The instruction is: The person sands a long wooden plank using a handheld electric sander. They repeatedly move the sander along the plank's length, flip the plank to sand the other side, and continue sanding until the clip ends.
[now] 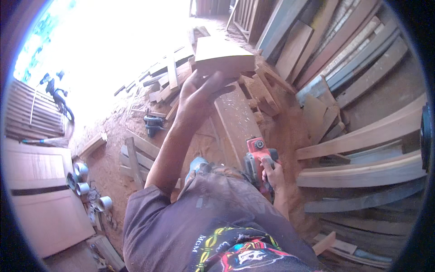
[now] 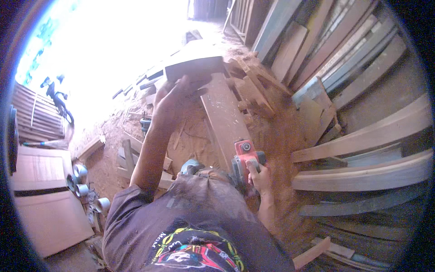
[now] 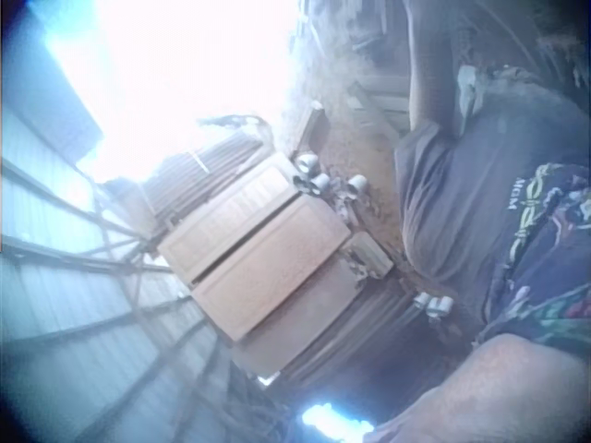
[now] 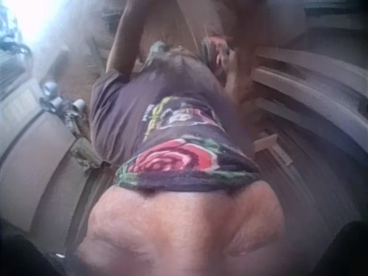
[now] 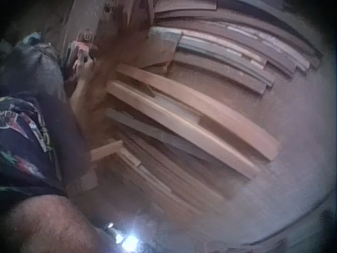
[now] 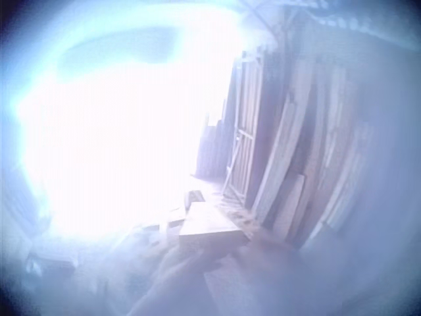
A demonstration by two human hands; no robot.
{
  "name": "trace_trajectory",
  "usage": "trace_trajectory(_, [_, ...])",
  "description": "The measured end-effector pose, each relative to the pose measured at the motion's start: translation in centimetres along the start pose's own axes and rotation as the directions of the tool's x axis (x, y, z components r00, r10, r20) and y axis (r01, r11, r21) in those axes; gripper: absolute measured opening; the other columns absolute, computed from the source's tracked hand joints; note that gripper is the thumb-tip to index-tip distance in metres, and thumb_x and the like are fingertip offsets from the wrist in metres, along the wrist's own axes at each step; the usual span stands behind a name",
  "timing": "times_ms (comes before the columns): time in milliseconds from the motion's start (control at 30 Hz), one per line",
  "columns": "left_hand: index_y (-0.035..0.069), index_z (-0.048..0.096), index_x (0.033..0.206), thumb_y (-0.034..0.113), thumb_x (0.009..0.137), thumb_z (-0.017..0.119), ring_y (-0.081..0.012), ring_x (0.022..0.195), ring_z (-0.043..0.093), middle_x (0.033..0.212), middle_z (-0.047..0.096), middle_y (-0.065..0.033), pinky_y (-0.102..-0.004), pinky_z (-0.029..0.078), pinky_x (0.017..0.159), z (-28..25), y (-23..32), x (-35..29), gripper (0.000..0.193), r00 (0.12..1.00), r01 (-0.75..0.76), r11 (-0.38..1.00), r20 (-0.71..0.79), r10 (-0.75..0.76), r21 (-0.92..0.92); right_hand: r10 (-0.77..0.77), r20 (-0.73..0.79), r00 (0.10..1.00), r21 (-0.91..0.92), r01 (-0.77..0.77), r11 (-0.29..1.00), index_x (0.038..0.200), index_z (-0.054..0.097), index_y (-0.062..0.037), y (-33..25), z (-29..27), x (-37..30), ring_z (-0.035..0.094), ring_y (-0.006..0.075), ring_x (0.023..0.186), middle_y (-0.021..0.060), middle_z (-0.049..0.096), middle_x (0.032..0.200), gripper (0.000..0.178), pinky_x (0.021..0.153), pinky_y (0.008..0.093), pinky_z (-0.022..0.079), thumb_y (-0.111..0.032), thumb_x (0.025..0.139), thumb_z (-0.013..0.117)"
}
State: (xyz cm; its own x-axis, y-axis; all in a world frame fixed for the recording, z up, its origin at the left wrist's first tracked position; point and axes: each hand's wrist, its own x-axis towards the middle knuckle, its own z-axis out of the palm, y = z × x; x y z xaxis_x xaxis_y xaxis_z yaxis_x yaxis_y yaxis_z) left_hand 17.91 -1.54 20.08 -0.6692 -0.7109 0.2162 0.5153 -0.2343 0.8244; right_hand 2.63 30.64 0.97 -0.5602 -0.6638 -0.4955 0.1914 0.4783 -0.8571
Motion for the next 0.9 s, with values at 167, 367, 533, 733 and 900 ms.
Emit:
trace_trajectory(167, [-0.006, 0.056, 0.143, 0.025, 0.11, 0.061, -0.0323, 0.126, 0.068, 0.136, 0.068, -0.0224, -0.0464, 0.056, 0.105, -0.1, 0.4, 0.7, 0.046, 1.0, 0.022, 0.999, 0.016, -0.023, 0.03, 0.003, -0.032, 0.999, -0.015, -0.003, 1.0, 0.091, 0.071, -0.0069, -0.5, -0.3, 0.3, 0.057, 0.009, 0.051, -0.0018, 0.06, 0.062, 0.051, 0.048, 0.0289, 0.045, -0.057, 0.099, 0.072])
trace_trajectory(367, [-0.007, 0.055, 0.144, 0.028, 0.109, 0.062, -0.0339, 0.124, 0.068, 0.135, 0.068, -0.0209, -0.0472, 0.055, 0.106, -1.1, 1.0, 0.0, 0.05, 0.997, 0.068, 0.994, -0.047, -0.064, 0.086, -0.012, -0.059, 0.998, -0.007, 0.012, 1.0, 0.097, 0.074, -0.0038, -0.4, 0.5, 0.5, 0.055, 0.0074, 0.05, -0.0028, 0.058, 0.063, 0.049, 0.046, 0.0275, 0.042, -0.053, 0.101, 0.072])
trace_trajectory(533, [-0.006, 0.05, 0.148, 0.041, 0.112, 0.054, -0.0366, 0.126, 0.066, 0.135, 0.067, -0.0226, -0.0516, 0.052, 0.11, -4.6, -0.2, -1.1, 0.06, 0.961, 0.277, 0.922, 0.068, -0.269, -0.271, -0.048, -0.197, 0.979, -0.106, 0.028, 0.994, 0.093, 0.073, -0.0025, 2.5, 0.1, 0.3, 0.053, 0.0064, 0.049, -0.0031, 0.057, 0.062, 0.045, 0.045, 0.027, 0.039, -0.047, 0.101, 0.073])
trace_trajectory(733, [-0.004, 0.042, 0.156, 0.055, 0.112, 0.047, -0.0374, 0.132, 0.062, 0.148, 0.06, -0.0192, -0.0511, 0.048, 0.117, -9.8, -12.3, -9.8, 0.074, 0.62, 0.772, 0.635, -0.189, -0.761, -0.024, 0.037, -0.268, 0.963, -0.069, -0.057, 0.996, 0.094, 0.075, -0.0023, 3.6, -0.7, -4.1, 0.053, 0.0052, 0.053, -0.0032, 0.057, 0.062, 0.04, 0.048, 0.0268, 0.039, -0.042, 0.103, 0.071])
trace_trajectory(900, [-0.004, 0.059, 0.142, 0.061, 0.112, 0.04, -0.0282, 0.119, 0.066, 0.133, 0.068, -0.017, -0.043, 0.052, 0.101, -14.4, -23.9, -11.3, 0.075, 0.478, 0.863, 0.441, -0.114, -0.871, 0.246, 0.091, -0.309, 0.947, -0.073, -0.119, 0.99, 0.096, 0.077, -0.0026, 3.1, -1.7, -5.5, 0.057, 0.0104, 0.058, 0.0011, 0.062, 0.067, 0.047, 0.056, 0.0317, 0.043, -0.049, 0.1, 0.071])
